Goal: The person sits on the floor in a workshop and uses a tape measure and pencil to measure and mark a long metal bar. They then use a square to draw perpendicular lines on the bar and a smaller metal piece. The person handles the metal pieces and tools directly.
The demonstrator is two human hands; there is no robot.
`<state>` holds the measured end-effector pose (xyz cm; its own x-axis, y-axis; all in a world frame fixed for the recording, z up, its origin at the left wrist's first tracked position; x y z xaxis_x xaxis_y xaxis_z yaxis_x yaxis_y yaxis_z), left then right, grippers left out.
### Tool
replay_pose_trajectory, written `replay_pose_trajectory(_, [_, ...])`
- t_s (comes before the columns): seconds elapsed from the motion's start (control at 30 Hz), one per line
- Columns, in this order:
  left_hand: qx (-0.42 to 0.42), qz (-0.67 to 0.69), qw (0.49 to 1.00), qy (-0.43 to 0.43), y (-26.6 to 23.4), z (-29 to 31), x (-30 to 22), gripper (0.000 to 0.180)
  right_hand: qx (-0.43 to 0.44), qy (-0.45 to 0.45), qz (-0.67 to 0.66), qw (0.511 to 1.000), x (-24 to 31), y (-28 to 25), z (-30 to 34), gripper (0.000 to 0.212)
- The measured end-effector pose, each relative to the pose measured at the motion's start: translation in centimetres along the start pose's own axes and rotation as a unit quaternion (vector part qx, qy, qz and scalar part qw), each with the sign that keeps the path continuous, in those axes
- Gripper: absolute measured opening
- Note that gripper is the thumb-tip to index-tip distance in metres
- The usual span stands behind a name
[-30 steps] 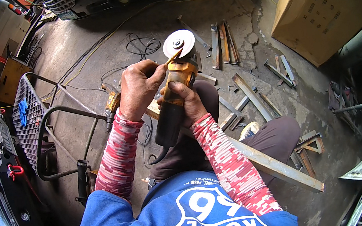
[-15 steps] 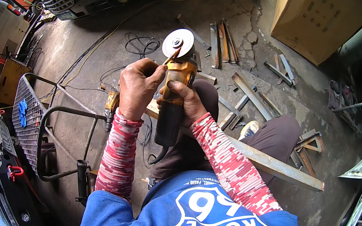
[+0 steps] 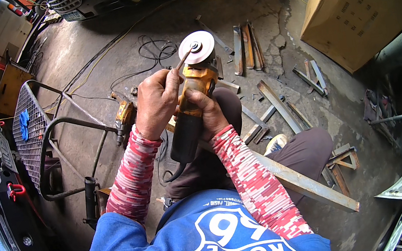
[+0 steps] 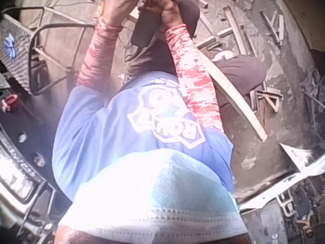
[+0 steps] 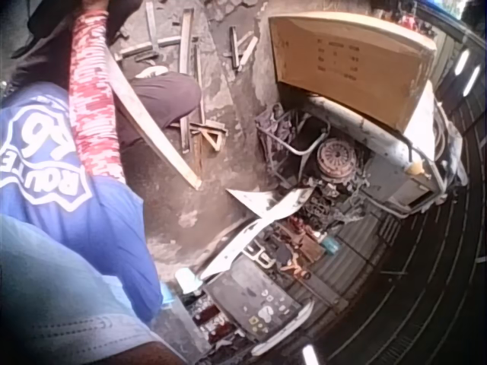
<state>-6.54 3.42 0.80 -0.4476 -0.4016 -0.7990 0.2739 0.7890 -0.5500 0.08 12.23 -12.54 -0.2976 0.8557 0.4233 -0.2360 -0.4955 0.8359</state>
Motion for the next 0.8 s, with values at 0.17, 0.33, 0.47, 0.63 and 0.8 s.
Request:
replay_pose_trajectory(0.17, [0.017,-0.034,0.998,0.049,0.38,-0.30,-0.81,0.035,0.010,-0.019,0.002,1.000,0.42,0.24,0.12,0.048])
replay_pose_trajectory(0.33, [0.037,-0.037,0.998,0.025,0.51,-0.37,-0.68,0.034,0.010,-0.019,0.004,1.000,0.32,0.14,-0.02,0.051])
replay_pose_trajectory(0.47, [0.036,-0.046,0.998,0.028,0.35,-0.71,-0.87,0.034,0.017,-0.008,0.005,1.000,0.12,-0.10,-0.15,0.051])
replay_pose_trajectory(0.63, [0.043,-0.060,0.997,0.024,0.25,-0.83,-1.01,0.033,0.016,0.005,0.008,1.000,-0.12,-0.53,-0.38,0.051])
replay_pose_trajectory(0.8, [0.042,-0.063,0.997,0.023,0.27,-0.69,-1.12,0.033,0.016,-0.002,0.005,1.000,-0.15,-0.65,-0.53,0.052])
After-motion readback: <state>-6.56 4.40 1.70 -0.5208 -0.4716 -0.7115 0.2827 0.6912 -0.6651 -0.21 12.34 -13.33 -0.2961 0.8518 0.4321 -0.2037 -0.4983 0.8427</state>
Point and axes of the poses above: each hand's wrist, its own z-axis away from the middle knuckle, its own y-axis out of the palm, x = y × z, the point moved 8 cm from there along -z, towards the middle knuckle, and after that the axes turned 11 degrees about y, right-handed, at the moved point
